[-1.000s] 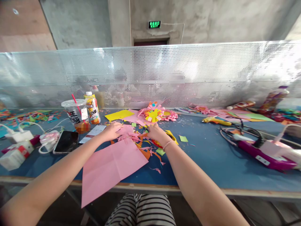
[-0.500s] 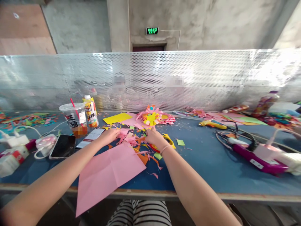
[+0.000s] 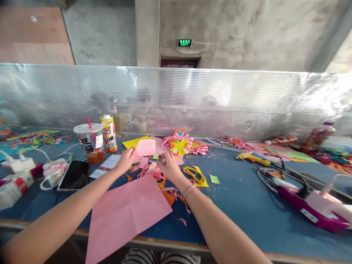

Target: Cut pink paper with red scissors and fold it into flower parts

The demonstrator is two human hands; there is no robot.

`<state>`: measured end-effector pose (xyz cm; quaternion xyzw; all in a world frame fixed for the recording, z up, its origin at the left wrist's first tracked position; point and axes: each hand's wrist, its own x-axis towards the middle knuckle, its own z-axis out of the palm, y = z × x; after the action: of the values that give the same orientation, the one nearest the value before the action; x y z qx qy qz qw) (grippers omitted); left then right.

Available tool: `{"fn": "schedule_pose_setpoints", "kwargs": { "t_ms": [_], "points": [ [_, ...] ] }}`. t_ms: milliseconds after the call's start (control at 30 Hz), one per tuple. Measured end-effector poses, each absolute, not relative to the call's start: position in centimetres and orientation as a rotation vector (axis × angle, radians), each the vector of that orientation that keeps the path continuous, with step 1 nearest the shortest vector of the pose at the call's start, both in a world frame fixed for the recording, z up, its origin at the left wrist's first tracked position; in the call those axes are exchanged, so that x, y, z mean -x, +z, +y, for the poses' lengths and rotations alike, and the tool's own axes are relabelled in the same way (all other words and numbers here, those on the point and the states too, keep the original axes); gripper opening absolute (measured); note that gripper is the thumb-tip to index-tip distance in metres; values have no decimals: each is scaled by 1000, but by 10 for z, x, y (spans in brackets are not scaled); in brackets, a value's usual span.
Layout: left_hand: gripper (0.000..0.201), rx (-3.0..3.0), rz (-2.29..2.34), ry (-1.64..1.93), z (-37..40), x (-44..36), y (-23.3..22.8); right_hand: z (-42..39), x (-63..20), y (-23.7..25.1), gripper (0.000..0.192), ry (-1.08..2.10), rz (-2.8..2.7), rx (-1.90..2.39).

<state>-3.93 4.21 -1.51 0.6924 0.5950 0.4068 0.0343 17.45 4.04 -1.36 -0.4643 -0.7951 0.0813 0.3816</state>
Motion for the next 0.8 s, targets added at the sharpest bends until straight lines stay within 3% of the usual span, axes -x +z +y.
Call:
{"fn": "schedule_pose_setpoints", "kwargs": {
  "t_ms": [367, 600, 800],
  "points": [
    [32, -2289, 1613, 1150, 22, 18, -29, 38, -169, -25, 22, 647, -1707, 943],
    [28, -2379, 1472, 1221, 22, 17, -48, 39, -175, -26, 19, 572, -1713, 1054],
    [30, -2278, 1697, 1105, 22, 18, -33, 39, -177, -25, 20, 551, -1814, 1044]
  ]
}}
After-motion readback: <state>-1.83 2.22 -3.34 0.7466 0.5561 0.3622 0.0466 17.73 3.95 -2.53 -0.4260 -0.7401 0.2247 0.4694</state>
